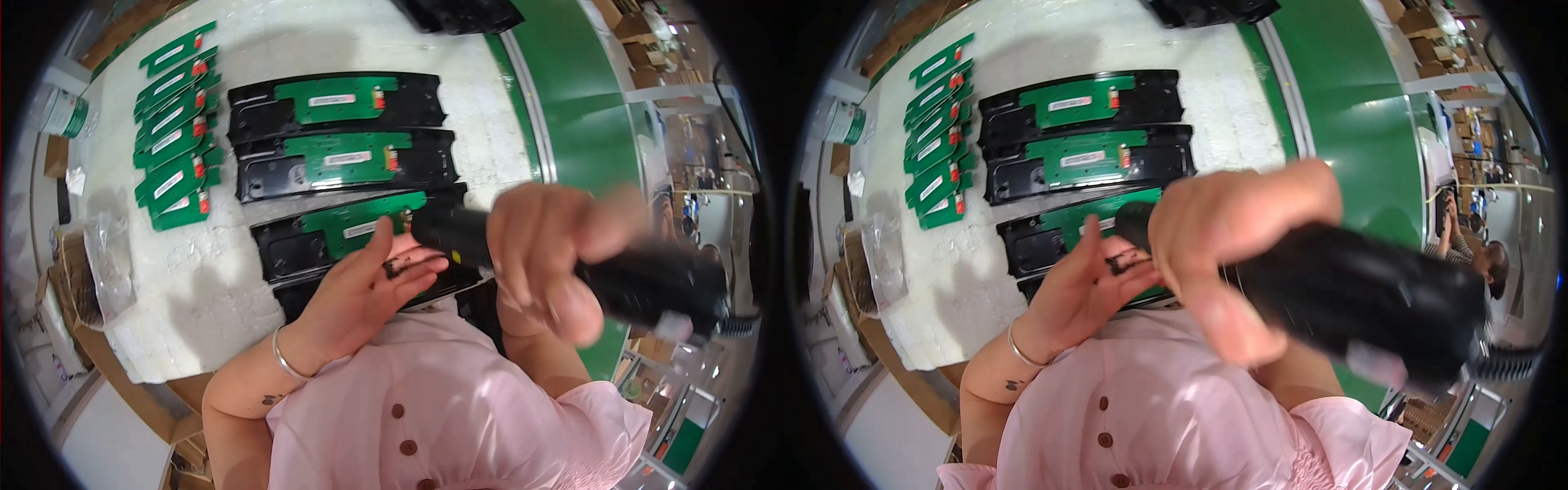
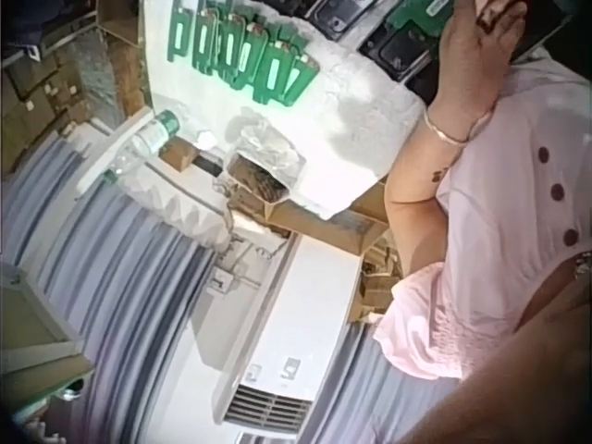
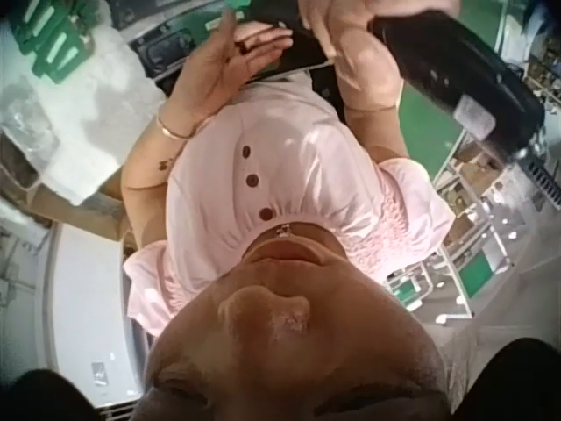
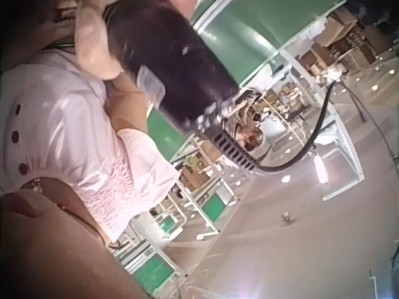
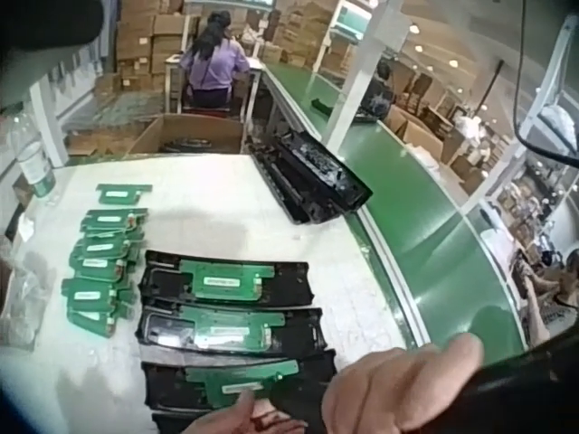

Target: Assembling electronic components by using an electric screwdriver to attach circuit boards to plastic housings.

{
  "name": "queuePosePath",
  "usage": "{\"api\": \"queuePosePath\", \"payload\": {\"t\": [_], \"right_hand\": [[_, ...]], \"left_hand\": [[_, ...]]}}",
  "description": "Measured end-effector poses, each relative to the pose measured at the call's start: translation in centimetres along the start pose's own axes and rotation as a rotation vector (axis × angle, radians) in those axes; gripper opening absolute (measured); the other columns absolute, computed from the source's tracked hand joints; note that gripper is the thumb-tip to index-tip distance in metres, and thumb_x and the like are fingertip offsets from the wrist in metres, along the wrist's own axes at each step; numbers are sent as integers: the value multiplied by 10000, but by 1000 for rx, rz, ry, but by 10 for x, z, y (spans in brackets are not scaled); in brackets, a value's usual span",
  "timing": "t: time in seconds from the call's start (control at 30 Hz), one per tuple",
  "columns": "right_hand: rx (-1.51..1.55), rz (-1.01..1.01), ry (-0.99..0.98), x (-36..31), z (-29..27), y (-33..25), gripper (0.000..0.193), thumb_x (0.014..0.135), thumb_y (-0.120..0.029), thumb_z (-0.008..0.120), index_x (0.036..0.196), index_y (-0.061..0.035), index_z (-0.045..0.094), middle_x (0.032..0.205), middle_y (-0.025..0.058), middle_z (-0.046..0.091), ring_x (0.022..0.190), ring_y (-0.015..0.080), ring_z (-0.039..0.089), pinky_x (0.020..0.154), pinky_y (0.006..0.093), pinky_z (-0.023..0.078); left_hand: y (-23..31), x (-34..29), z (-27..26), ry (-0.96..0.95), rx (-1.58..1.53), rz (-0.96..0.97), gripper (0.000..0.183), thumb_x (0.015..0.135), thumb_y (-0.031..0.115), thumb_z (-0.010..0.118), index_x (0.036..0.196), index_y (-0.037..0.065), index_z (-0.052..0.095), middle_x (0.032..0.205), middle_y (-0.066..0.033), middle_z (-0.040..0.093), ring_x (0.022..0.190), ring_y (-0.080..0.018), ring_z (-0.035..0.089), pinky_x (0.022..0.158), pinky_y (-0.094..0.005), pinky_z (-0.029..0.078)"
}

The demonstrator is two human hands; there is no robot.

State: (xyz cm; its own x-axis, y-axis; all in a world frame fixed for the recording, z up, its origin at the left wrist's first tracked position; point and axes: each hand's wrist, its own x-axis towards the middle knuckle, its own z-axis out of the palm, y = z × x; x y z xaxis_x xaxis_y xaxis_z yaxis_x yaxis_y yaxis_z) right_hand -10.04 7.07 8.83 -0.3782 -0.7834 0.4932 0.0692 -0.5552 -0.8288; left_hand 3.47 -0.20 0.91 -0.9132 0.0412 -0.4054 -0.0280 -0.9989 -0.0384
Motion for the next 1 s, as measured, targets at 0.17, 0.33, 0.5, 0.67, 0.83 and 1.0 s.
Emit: {"api": "queuePosePath", "payload": {"t": [0.17,0.33,0.5,0.67,0.83,1.0], "right_hand": [[-166,97,203,-2,-1,34,258,714,-78,539,937,-76,410,565,2,410,461,100,384,511,265,346],[-158,110,164,1,-4,39,259,706,-49,513,945,-71,414,574,7,414,468,100,381,516,266,350],[-186,131,154,6,-2,42,257,704,-39,500,945,-59,412,576,14,417,449,99,368,482,263,343],[-329,154,25,10,-7,49,245,682,-2,540,859,-60,381,570,24,422,437,104,371,437,251,349],[-446,149,-147,11,-11,42,246,700,16,560,859,-46,383,601,40,454,497,121,426,494,255,389],[-331,161,-121,14,-8,29,252,718,-7,589,884,-63,407,592,22,454,485,119,437,468,252,372]], "left_hand": [[0,-13,-14,105,172,49,374,940,167,364,1217,-83,389,1141,-234,508,1118,-294,484,959,-321,414],[8,-13,-18,81,294,105,309,942,166,363,1153,-44,449,1071,-204,555,995,-266,576,829,-273,501],[15,-7,-25,3,347,102,241,943,181,379,1047,4,505,987,-143,594,881,-206,613,741,-249,514],[6,3,-23,184,349,283,180,933,178,417,982,29,507,862,-78,593,722,-115,564,696,-216,474],[3,5,-20,156,355,285,188,924,175,441,1022,22,485,857,-78,596,745,-111,568,710,-218,471],[7,0,-24,152,371,254,159,883,132,520,987,11,526,889,-81,605,754,-106,593,687,-180,500]]}}
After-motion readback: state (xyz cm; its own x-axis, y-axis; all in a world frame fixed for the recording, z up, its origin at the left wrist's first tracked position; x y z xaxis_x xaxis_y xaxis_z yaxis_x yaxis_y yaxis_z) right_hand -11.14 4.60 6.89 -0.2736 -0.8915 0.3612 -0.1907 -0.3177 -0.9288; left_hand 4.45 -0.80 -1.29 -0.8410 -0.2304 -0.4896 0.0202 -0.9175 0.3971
